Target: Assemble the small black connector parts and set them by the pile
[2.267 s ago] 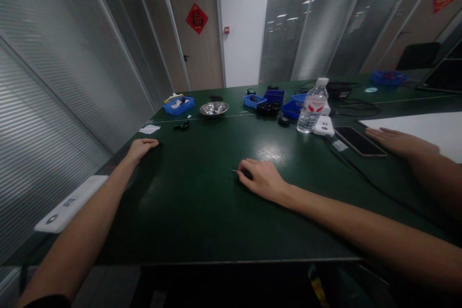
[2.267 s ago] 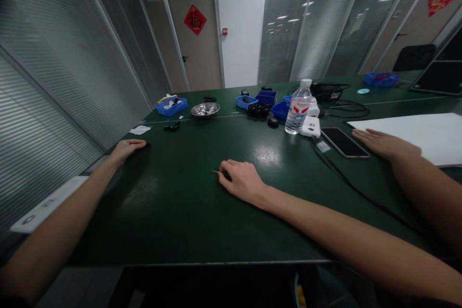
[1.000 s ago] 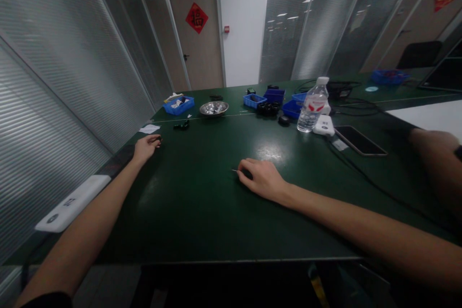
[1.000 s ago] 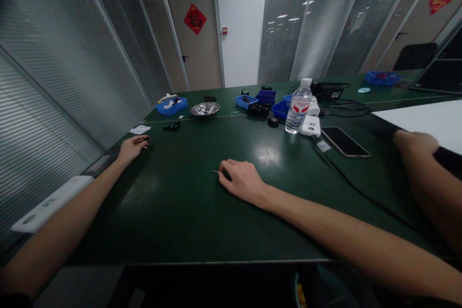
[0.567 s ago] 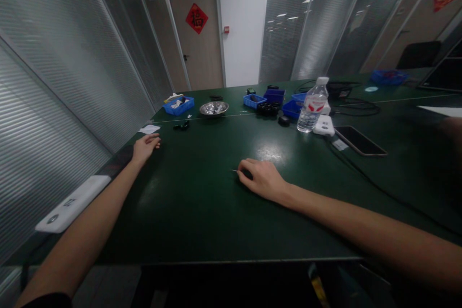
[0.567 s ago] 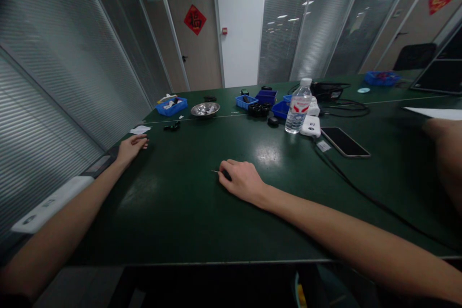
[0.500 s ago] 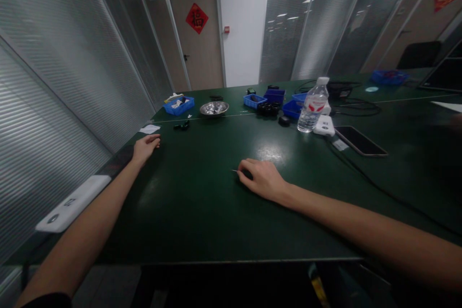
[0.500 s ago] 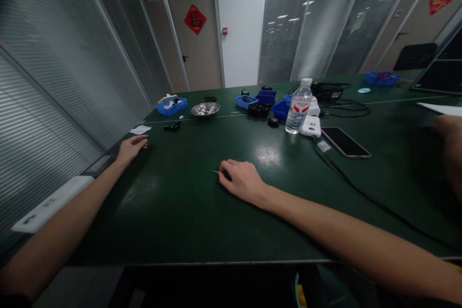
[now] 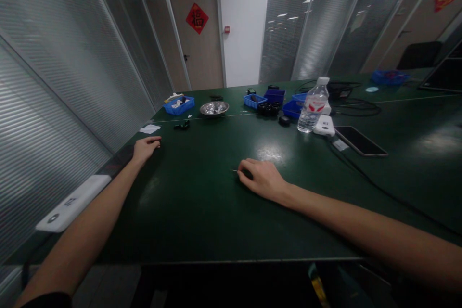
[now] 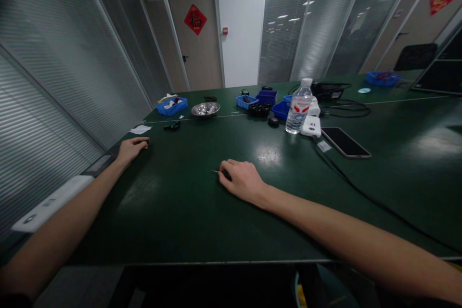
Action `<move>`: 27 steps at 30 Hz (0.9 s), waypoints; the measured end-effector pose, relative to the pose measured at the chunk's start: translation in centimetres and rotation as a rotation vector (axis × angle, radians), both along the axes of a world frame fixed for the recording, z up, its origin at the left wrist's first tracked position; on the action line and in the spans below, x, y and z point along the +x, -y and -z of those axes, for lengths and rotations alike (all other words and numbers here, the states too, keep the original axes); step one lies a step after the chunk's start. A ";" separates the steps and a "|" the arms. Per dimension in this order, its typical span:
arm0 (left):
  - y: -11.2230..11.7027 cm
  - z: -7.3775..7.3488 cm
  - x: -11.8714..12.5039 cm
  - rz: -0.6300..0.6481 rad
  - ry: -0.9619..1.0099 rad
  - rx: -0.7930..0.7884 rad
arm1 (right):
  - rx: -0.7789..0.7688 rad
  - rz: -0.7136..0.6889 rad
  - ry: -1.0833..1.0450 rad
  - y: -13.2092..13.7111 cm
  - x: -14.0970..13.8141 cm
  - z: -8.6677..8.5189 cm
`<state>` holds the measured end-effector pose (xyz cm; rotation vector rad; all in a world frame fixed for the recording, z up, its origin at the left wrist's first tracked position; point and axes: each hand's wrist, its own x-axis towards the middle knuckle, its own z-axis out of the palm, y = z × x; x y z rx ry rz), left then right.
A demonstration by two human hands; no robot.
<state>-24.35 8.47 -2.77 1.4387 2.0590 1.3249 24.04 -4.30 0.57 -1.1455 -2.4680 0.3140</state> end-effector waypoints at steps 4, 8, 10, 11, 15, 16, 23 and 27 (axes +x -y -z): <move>-0.1 0.1 0.0 0.000 -0.004 -0.003 | -0.005 0.008 0.008 0.0 0.0 0.0; -0.3 0.0 0.0 0.014 0.002 -0.004 | 0.010 0.016 0.018 0.0 -0.1 0.1; -0.3 0.0 0.0 0.026 0.010 -0.005 | 0.015 0.013 0.012 0.0 -0.1 0.1; -0.3 -0.1 0.0 0.034 0.016 -0.006 | 0.013 0.011 0.010 0.0 -0.1 0.1; 0.0 -0.5 0.2 0.106 0.059 -0.008 | 0.007 0.011 0.004 0.0 -0.1 0.2; 0.1 -0.6 0.4 0.137 0.072 -0.009 | 0.004 0.008 0.001 -0.1 0.0 0.3; 1.8 -2.1 5.8 0.458 0.149 -0.083 | 0.005 0.001 -0.019 -0.1 0.1 0.4; 4.2 -3.0 12.4 0.729 0.187 -0.117 | 0.013 0.007 -0.009 -0.2 0.1 0.4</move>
